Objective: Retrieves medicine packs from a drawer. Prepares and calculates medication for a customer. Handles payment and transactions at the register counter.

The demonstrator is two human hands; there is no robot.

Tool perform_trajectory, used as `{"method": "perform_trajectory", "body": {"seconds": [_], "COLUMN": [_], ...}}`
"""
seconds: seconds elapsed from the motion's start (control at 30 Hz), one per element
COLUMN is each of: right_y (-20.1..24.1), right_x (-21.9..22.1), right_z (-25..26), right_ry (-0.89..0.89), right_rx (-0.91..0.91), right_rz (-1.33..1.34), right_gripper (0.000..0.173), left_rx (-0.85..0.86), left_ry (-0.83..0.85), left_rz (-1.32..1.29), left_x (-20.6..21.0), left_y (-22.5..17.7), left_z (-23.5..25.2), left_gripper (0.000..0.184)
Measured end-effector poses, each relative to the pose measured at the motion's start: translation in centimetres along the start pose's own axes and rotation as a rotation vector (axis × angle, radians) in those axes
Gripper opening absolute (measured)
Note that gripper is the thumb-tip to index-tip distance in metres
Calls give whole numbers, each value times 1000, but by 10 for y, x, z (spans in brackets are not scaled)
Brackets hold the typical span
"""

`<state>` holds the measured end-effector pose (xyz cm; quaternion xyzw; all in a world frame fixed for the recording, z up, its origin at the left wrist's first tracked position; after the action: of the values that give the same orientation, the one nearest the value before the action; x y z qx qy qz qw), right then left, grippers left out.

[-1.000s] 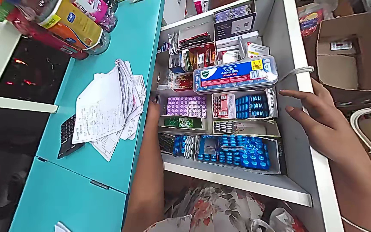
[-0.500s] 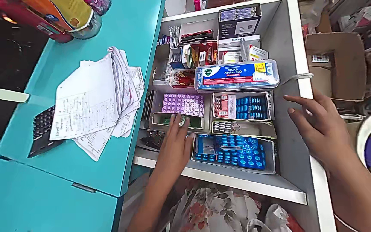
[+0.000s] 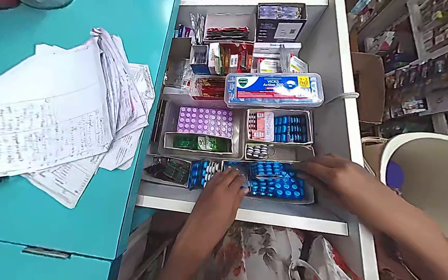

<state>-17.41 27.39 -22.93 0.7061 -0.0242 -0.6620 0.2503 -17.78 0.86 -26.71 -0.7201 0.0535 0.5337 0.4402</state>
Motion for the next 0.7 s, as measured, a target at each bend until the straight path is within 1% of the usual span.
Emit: {"method": "perform_trajectory", "body": {"seconds": [0.07, 0.1, 0.13, 0.2, 0.27, 0.33, 0.37, 0.43, 0.47, 0.53, 0.63, 0.7], "right_y": [9, 14, 18, 26, 30, 33, 35, 38, 40, 47, 61, 67], "right_x": [12, 18, 24, 32, 38, 37, 35, 33, 34, 38, 41, 48], "right_z": [8, 13, 18, 27, 33, 37, 38, 38, 38, 38, 41, 43], "right_ry": [79, 117, 166, 237, 256, 225, 195, 132, 105, 60, 23, -10], "right_rx": [-42, -60, -71, -92, -126, -151, -168, -225, -256, -309, -394, -427], "right_rz": [1, -8, -23, -65, -103, -111, -113, -108, -98, -96, -135, -180], "right_gripper": [29, 31, 37, 54, 60, 57, 53, 35, 30, 29, 26, 30], "left_rx": [-33, -63, -100, -182, -206, -176, -158, -153, -159, -141, -69, -70], "left_ry": [31, 76, 129, 249, 307, 268, 219, 111, 75, 33, -58, -141], "left_rz": [15, -3, -28, -86, -104, -119, -124, -114, -107, -88, -68, -74], "left_x": [-2, -5, -8, -13, -16, -18, -20, -27, -30, -31, -19, -15], "left_y": [5, 6, 6, 8, 14, 20, 23, 27, 29, 30, 29, 28], "left_z": [4, 6, 9, 14, 19, 22, 22, 23, 25, 27, 29, 29], "left_gripper": [36, 35, 34, 35, 36, 31, 27, 22, 23, 23, 19, 18]}}
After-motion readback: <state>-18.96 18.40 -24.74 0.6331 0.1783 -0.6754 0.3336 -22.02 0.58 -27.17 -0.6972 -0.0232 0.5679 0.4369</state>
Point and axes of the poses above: each hand's wrist, its own z-axis towards the middle knuckle, its own x-axis out of the palm, y = z × x, the point moved 3 cm from there along z, towards the middle knuckle, and after that the axes turned 8 degrees about x, right-handed, at the moved point
